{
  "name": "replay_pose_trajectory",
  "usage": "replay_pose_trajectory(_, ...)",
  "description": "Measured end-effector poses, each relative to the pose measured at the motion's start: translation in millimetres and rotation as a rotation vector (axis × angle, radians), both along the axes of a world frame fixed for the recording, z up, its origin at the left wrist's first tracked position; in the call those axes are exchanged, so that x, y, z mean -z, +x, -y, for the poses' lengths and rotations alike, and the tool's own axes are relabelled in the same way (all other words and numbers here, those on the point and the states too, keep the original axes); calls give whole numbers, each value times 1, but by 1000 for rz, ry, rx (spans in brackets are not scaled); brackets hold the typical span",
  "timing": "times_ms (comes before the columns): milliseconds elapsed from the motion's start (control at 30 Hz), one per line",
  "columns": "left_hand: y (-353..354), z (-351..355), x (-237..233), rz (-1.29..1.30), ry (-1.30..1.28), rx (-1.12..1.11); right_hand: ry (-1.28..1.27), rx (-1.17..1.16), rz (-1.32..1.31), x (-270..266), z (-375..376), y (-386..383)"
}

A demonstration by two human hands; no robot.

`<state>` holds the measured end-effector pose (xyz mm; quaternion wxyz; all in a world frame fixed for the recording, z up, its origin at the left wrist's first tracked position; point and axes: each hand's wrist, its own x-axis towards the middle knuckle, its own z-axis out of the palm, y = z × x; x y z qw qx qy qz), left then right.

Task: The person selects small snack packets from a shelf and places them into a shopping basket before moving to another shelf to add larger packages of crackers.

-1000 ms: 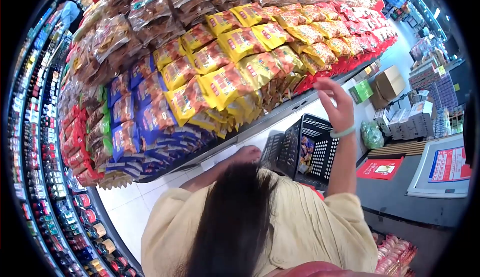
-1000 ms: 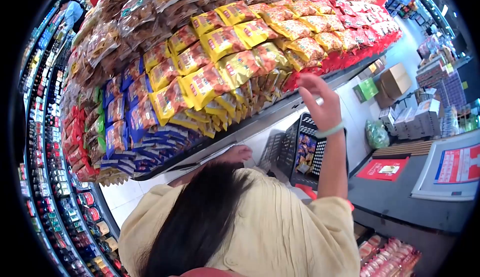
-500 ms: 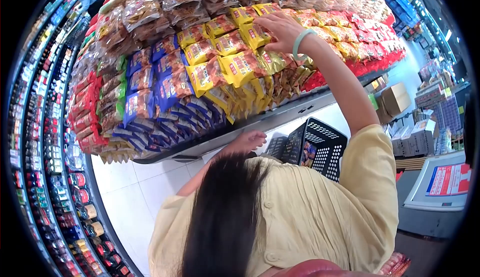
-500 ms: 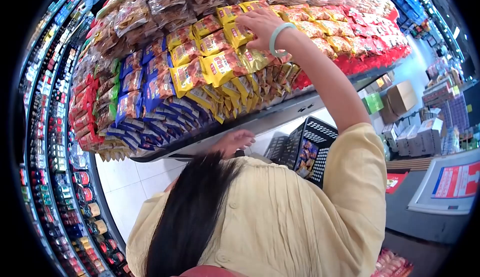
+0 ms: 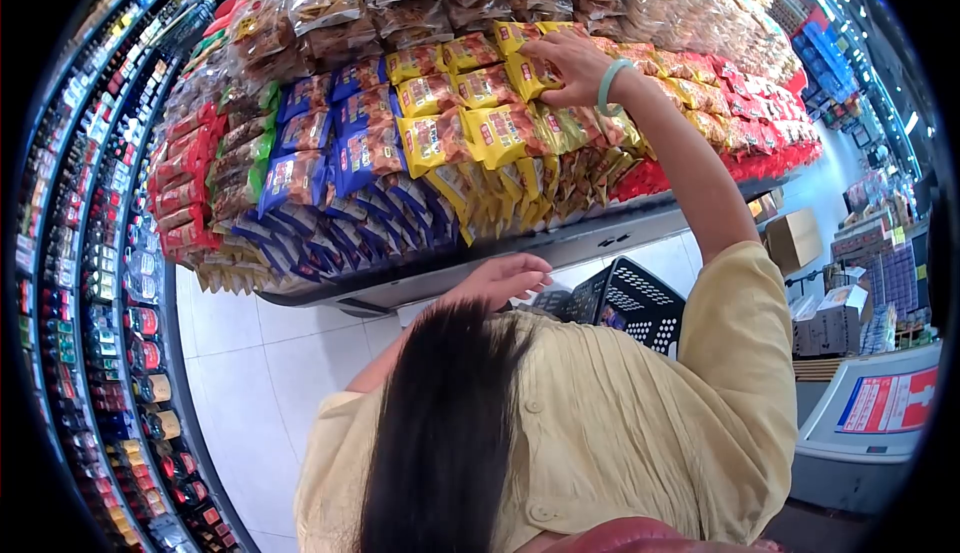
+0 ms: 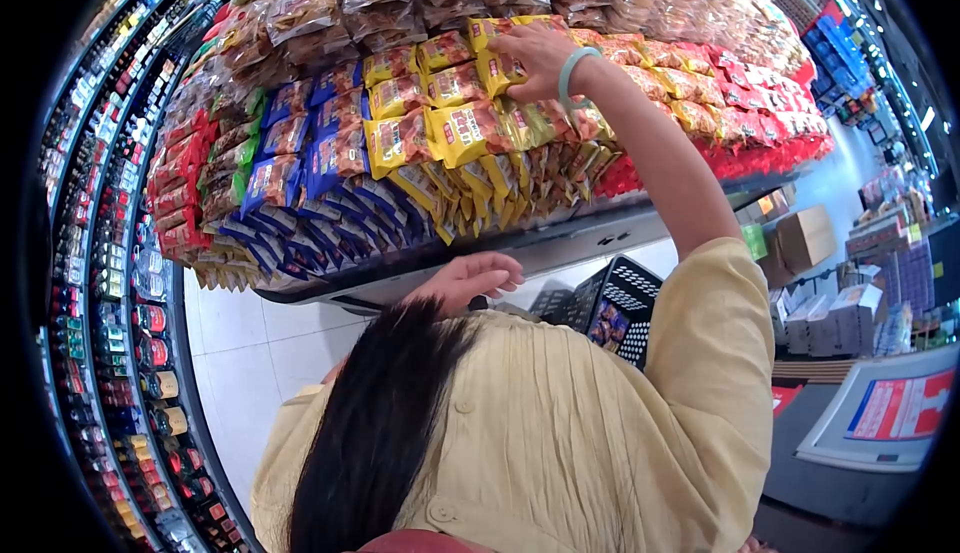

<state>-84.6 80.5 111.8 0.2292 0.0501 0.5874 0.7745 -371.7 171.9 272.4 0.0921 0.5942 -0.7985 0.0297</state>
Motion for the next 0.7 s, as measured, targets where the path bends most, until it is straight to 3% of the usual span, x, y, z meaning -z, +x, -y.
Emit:
replay_pose_trajectory(367, 1, -9, -5, 7, 4, 7, -89, -68, -15, -2, -2, 12)
replay_pose_trajectory(533, 2, -6, -10, 39, 52, -26, -327, -162, -49, -23, -10, 39)
replay_pose_trajectory(700, -5, -3, -7, 28, 487, -95, -281, -266, 39, -51, -41, 115)
